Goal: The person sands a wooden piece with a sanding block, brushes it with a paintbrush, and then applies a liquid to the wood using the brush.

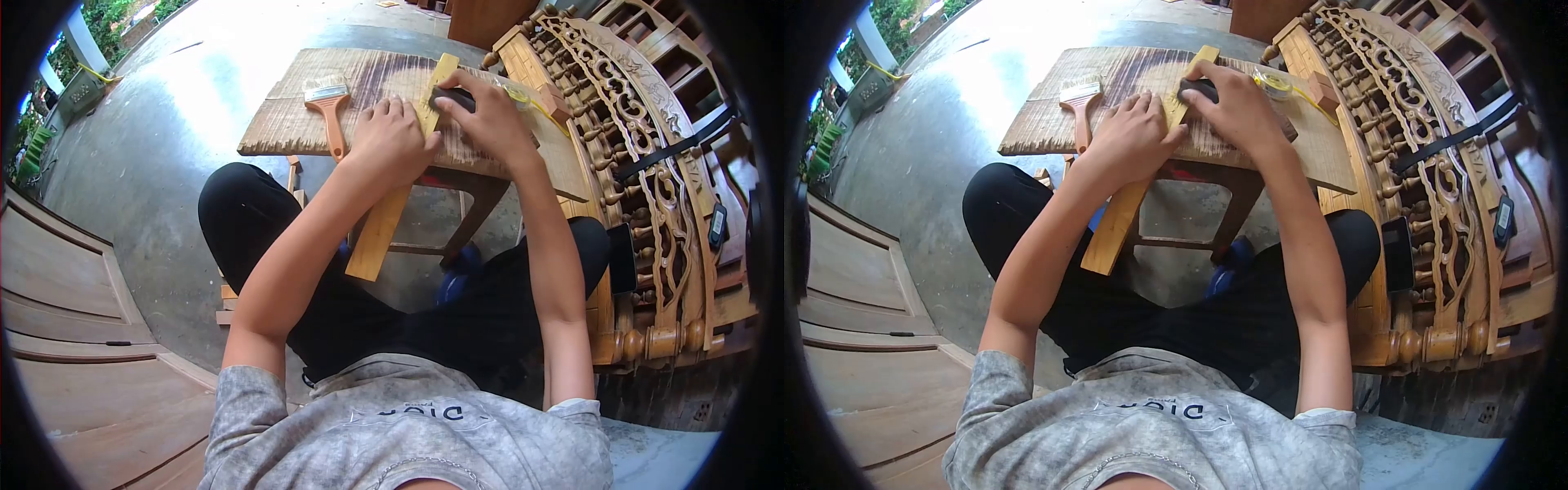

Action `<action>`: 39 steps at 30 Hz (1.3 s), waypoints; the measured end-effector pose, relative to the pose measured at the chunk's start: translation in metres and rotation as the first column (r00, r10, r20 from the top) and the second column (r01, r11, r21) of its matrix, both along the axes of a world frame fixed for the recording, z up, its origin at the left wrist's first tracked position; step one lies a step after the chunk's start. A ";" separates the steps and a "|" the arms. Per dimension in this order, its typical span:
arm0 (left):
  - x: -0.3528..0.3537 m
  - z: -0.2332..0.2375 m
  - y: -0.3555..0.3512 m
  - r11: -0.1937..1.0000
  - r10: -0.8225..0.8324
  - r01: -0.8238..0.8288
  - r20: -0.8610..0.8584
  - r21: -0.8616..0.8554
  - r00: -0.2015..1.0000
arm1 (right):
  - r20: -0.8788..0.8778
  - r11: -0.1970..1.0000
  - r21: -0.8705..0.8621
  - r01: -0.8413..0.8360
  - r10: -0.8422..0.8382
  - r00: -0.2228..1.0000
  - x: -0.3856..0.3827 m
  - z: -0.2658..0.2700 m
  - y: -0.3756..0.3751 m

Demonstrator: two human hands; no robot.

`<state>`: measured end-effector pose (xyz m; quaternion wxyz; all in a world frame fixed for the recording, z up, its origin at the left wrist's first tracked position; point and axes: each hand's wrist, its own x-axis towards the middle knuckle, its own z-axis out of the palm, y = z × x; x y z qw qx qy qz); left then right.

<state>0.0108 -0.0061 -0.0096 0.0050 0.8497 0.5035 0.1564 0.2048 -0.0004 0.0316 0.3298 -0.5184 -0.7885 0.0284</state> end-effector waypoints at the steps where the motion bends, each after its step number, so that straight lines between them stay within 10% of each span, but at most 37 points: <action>1: 0.000 0.000 0.001 1.000 0.000 0.000 0.000 0.006 1.000 | 0.021 0.996 0.040 0.081 -0.082 0.996 -0.002 -0.005 0.003; 14: -0.002 0.001 -0.002 1.000 -0.011 0.010 0.036 0.019 0.999 | 0.061 0.997 0.058 0.054 -0.057 0.997 -0.006 -0.002 0.001; 16: -0.001 0.007 -0.004 1.000 -0.013 0.014 0.039 -0.001 0.999 | 0.239 0.940 0.166 0.297 -0.330 0.913 -0.012 0.001 0.001; 18: -0.001 0.002 -0.003 1.000 -0.008 0.006 0.064 0.021 0.998 | 0.024 0.985 0.133 0.112 -0.116 0.993 -0.012 0.009 -0.003; 21: -0.002 0.000 -0.002 0.996 -0.021 0.015 0.071 0.086 0.997 | 0.235 0.973 0.185 0.139 -0.181 0.955 -0.008 0.004 -0.003; 29: 0.000 0.004 -0.004 0.999 -0.018 0.016 0.083 0.028 0.996 | -0.153 0.939 0.324 0.114 -0.067 0.986 -0.007 0.016 -0.005; 33: 0.000 0.011 -0.006 0.999 -0.037 0.037 0.042 -0.003 0.998 | 0.372 0.977 0.210 0.033 -0.111 0.922 -0.002 0.003 -0.002; 39: -0.001 0.009 -0.007 0.997 -0.056 0.052 0.073 0.057 0.996 | -0.035 0.982 0.186 0.037 -0.031 0.999 -0.017 0.028 -0.025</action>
